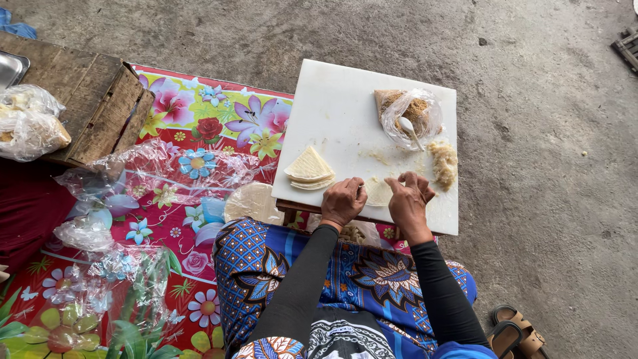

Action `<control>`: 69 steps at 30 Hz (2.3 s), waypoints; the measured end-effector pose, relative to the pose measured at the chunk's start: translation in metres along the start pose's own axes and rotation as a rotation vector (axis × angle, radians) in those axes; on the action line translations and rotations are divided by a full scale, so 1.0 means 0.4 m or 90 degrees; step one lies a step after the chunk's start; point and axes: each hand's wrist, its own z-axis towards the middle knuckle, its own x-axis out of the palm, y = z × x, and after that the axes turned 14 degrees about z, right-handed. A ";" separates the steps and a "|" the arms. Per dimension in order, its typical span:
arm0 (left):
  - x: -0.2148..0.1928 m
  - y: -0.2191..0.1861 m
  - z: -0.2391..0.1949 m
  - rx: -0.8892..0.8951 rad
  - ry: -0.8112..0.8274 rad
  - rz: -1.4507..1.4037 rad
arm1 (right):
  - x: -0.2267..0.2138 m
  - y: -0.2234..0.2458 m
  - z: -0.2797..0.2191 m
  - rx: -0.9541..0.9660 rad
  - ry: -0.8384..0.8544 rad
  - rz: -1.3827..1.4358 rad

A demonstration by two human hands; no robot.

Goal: The person sits on a floral mat and repeatedly scoops a brown paste from a plastic bag onto thin, round wrappers using a spoon. They then fold each wrapper into a triangular shape and place it onto a growing stack on a white cutting board.

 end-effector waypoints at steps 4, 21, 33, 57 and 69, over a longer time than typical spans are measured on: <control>-0.008 -0.004 -0.001 0.000 0.009 0.002 | 0.007 0.028 -0.002 -0.083 -0.011 -0.004; -0.004 -0.005 -0.001 -0.021 0.027 -0.012 | 0.008 0.040 0.002 -0.150 -0.033 -0.097; -0.005 -0.003 -0.002 -0.020 0.028 -0.013 | 0.064 -0.070 -0.002 -0.072 -0.007 -0.173; -0.015 0.011 0.015 -0.093 0.117 -0.105 | -0.096 -0.262 0.067 0.175 0.003 0.163; -0.009 0.006 0.015 -0.092 0.063 -0.089 | 0.028 -0.227 0.253 -0.015 -0.094 -0.205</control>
